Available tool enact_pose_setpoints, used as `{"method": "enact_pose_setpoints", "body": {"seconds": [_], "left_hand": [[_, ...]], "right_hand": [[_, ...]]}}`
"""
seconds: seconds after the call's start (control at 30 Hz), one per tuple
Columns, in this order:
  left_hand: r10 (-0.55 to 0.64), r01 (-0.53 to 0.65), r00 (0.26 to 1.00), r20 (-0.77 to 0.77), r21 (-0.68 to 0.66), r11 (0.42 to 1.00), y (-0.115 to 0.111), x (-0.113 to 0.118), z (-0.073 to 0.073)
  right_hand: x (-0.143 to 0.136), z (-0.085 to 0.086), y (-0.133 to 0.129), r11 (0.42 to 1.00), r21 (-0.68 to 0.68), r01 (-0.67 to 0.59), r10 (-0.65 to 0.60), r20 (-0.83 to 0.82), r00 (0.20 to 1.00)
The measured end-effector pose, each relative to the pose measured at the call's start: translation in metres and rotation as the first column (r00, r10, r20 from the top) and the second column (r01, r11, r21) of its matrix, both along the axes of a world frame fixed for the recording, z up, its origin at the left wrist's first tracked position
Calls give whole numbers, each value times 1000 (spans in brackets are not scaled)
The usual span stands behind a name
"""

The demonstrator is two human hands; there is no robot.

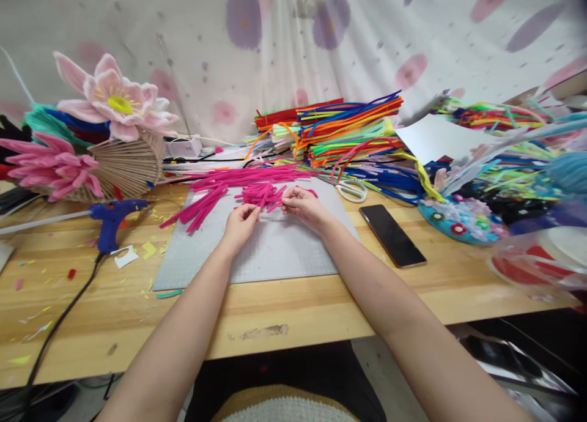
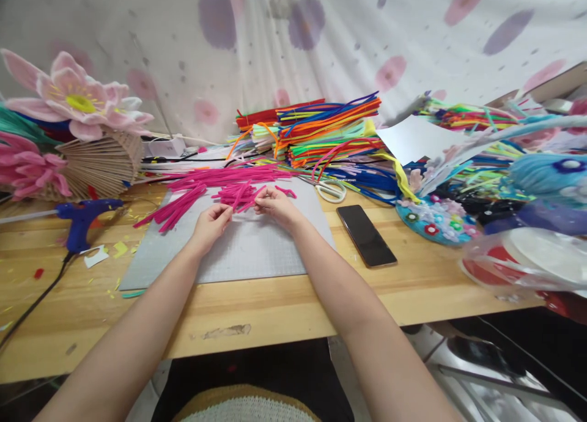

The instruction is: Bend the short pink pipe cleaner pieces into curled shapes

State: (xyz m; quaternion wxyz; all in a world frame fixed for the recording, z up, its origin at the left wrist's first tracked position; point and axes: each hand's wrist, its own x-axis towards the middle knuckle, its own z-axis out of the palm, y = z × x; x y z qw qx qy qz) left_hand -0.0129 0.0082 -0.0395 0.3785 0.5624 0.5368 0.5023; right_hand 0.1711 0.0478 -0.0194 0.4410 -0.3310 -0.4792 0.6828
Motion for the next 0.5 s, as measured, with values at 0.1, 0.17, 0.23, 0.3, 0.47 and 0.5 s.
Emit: {"method": "enact_pose_setpoints", "body": {"seconds": [0.1,0.17,0.23,0.3,0.47,0.5], "left_hand": [[-38,39,999,-28,11,999,0,2,-3],[-42,43,997,-64,15,999,0,3,-3],[-48,51,994,-101,25,998,-1,4,-3],[-55,62,989,-139,48,997,-1,5,-3],[6,24,962,-272,105,994,-1,3,-3],[9,20,957,-288,99,995,-2,3,-3]], "right_hand": [[-6,-3,-1,1000,-8,-8,8,12,1000],[-11,-7,-1,1000,-22,-5,5,17,1000],[-15,-10,-2,999,-33,-30,31,30,999],[-19,-11,-4,997,-41,-61,63,35,997],[-23,-6,-9,990,-50,-130,133,51,990],[-23,-5,-10,990,-40,-134,137,72,988]]}}
